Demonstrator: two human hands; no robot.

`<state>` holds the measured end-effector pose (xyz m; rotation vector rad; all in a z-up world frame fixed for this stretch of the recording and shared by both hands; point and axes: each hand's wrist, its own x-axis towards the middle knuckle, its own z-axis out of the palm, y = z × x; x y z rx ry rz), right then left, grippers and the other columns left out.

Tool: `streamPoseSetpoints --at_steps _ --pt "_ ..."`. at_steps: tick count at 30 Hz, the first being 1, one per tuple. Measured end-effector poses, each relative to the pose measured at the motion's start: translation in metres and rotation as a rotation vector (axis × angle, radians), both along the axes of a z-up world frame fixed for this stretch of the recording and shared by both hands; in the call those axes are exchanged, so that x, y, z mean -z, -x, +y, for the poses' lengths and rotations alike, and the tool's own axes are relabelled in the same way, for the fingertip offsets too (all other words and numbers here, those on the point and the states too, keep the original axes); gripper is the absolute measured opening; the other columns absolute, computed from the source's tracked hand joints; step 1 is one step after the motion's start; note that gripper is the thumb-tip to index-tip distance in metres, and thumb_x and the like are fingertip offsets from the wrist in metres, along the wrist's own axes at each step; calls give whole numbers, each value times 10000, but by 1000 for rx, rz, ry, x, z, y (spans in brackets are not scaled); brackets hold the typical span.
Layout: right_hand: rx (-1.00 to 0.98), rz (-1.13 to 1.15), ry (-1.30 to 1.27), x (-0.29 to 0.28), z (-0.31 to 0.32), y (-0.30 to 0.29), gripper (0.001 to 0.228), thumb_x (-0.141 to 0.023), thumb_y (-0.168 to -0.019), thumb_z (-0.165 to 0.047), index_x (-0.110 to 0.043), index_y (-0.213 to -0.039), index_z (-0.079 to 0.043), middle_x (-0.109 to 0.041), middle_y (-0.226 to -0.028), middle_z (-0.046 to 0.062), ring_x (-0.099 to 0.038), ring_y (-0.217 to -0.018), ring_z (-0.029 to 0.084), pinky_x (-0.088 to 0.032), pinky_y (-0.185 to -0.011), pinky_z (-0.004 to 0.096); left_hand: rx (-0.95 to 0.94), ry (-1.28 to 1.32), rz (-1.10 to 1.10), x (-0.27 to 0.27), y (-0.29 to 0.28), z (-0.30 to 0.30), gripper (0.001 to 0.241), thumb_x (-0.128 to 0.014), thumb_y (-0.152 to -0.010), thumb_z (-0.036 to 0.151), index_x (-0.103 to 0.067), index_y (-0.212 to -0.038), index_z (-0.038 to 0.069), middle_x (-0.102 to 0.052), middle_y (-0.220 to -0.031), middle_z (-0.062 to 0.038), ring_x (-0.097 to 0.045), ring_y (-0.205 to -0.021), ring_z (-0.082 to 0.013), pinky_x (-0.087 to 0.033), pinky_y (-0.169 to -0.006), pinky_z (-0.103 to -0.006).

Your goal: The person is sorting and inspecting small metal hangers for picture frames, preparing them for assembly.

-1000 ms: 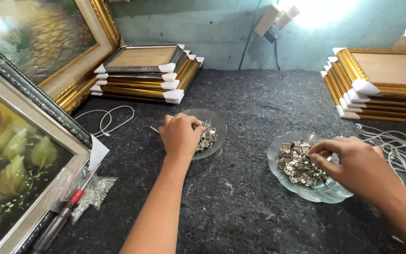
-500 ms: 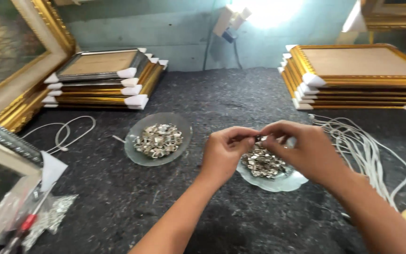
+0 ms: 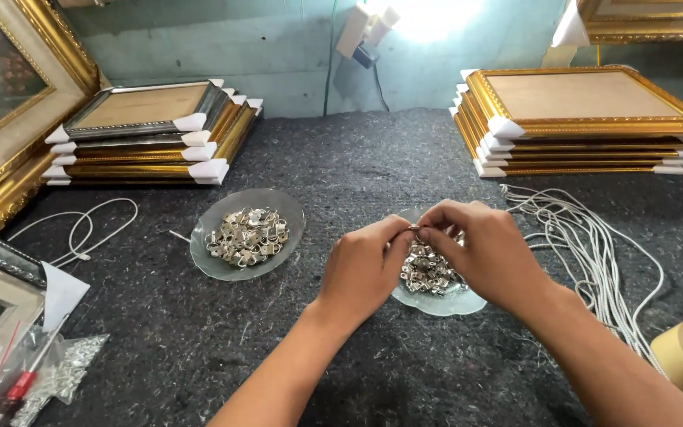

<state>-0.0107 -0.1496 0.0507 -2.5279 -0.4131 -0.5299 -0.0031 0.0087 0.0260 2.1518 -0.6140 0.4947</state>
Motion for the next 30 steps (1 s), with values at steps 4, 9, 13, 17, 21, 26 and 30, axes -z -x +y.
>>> streamPoseSetpoints --at_steps 4,9,13,17,21,26,30 --pt "35 -21 18 6 1 0 61 -625 -752 -240 -624 -742 -180 -667 -664 -9 -619 -754 190 -478 -703 323 -24 -30 -125 4 -1 -4 181 -487 -821 193 -533 -655 138 -521 -493 -43 -559 -461 -244 -414 -394 -303" --pt "61 -84 -13 6 7 6 67 -625 -745 -196 -588 -701 -161 -639 -631 -10 -608 -748 172 -478 -672 293 -42 -8 -238 11 -1 -6 216 -486 -801 213 -450 -598 148 -386 -446 -32 -496 -437 -245 -365 -390 -299" --pt "97 -96 -6 9 9 8 67 -627 -743 -188 -591 -691 -163 -631 -610 -27 -605 -731 152 -478 -661 273 -52 11 -246 9 3 -7 217 -472 -802 196 -438 -594 146 -360 -441 -31 -474 -419 -238 -352 -382 -295" --pt "57 -56 -20 11 6 3 62 -626 -750 -208 -601 -724 -158 -634 -623 21 -602 -719 198 -469 -667 317 -70 -31 -139 8 0 -5 207 -466 -809 231 -464 -621 145 -408 -469 -69 -527 -490 -288 -385 -418 -335" --pt "76 90 -94 7 0 -4 164 -580 -805 -290 -685 -810 -163 -681 -684 66 -610 -759 254 -461 -740 357 -115 -69 -27 2 1 0 200 -462 -810 255 -497 -651 139 -452 -477 -61 -532 -486 -293 -412 -438 -352" --pt "309 21 -222 22 -34 -15 227 -496 -863 -343 -667 -906 -200 -632 -738 102 -571 -816 303 -422 -795 415 -174 -154 1 -1 -12 14 141 -501 -803 255 -583 -721 173 -528 -550 -49 -581 -568 -271 -465 -508 -373" --pt "378 128 -408 42 -46 -26 298 -407 -898 -380 -666 -946 -240 -622 -779 102 -556 -880 334 -386 -865 433 -206 -284 -49 -10 -14 28 80 -567 -765 213 -635 -743 177 -545 -607 -28 -585 -607 -252 -497 -548 -388"
